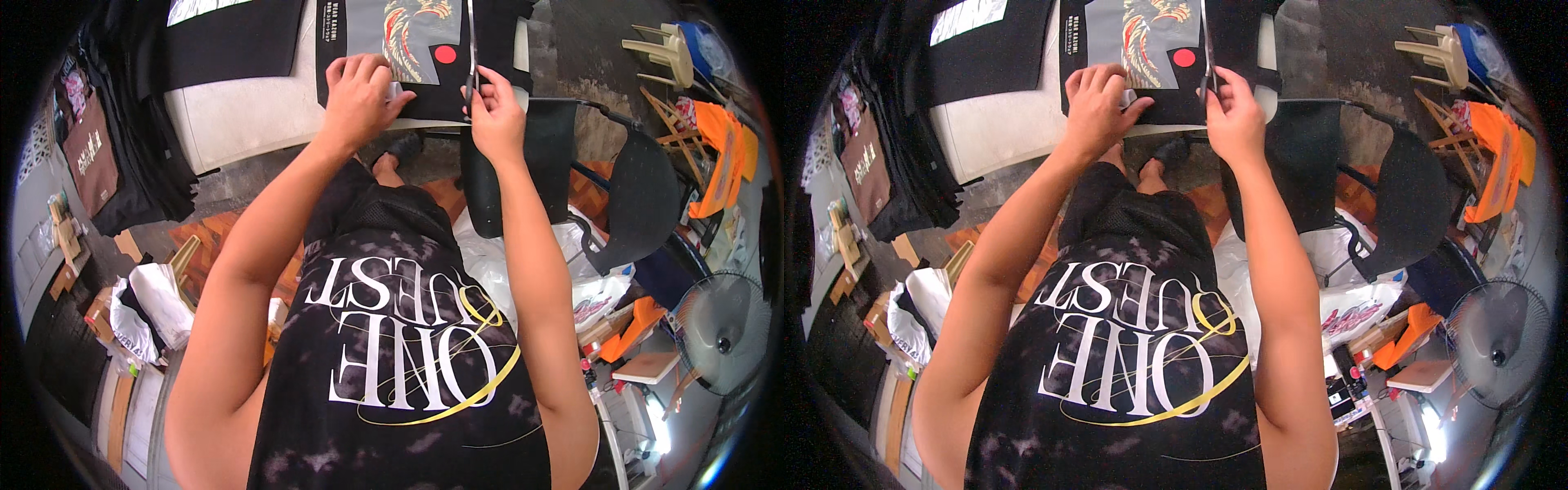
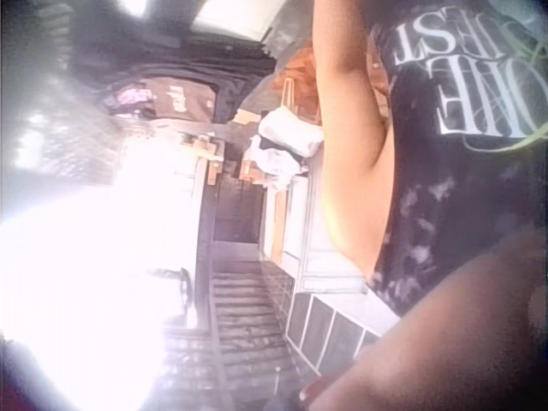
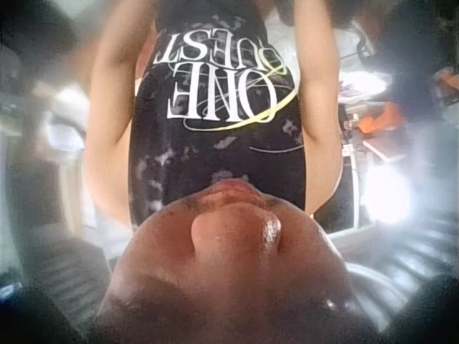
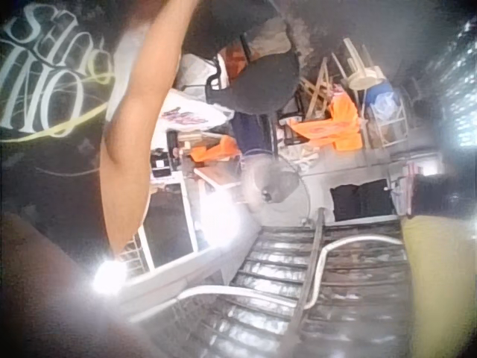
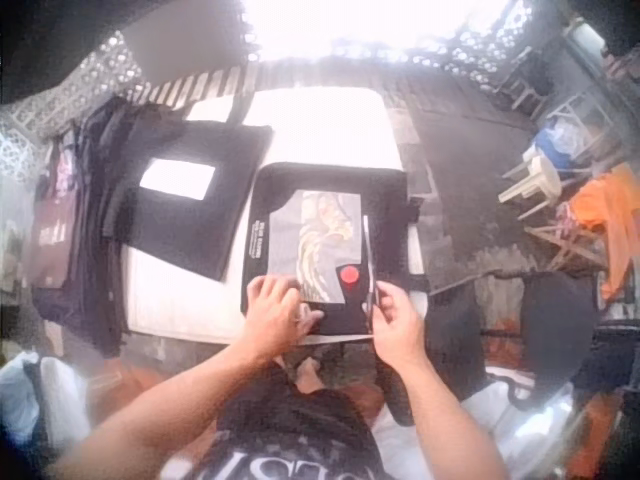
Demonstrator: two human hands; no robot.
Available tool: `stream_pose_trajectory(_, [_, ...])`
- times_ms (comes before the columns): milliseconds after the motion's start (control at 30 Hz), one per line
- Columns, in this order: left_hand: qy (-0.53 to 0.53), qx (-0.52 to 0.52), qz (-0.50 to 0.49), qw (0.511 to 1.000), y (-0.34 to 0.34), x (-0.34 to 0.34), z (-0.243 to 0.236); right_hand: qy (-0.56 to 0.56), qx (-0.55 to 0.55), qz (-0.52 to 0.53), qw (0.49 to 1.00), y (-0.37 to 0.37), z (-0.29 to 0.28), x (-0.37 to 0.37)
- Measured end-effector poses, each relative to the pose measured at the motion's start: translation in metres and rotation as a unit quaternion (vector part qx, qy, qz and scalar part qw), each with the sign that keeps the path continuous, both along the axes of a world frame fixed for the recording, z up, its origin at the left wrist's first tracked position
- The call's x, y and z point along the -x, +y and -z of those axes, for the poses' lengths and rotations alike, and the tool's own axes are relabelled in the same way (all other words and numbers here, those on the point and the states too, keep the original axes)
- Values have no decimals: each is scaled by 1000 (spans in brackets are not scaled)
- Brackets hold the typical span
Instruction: The person uses scissors to trim the edges of printed transfer sheets on black and brown tote bags. They then place the bags on a heat press machine, operate the controls, and remove the finished bags.
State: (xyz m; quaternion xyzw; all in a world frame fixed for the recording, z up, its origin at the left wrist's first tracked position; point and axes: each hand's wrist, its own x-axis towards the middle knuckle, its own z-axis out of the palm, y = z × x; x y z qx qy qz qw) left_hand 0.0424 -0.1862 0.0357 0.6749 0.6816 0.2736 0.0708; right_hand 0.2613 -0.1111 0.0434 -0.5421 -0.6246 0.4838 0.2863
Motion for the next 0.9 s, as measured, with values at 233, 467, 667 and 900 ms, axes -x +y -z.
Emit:
stream_pose_trajectory(233, [76, 2, -22, 997, 17, -19, 2, -124, -86, 16, 988, 3, 7, 9])
stream_pose_trajectory(467, [139, -7, 106, 985, 19, -20, 1, -73, -88, 62, 992, 5, 26, 2])
stream_pose_trajectory(667, [348, 68, 202, 913, 28, -39, -10, -67, -72, 94, 991, 12, 35, 4])
stream_pose_trajectory(900, [319, 95, 188, 924, 34, -34, -19, -91, -99, 113, 985, 12, 29, 8])
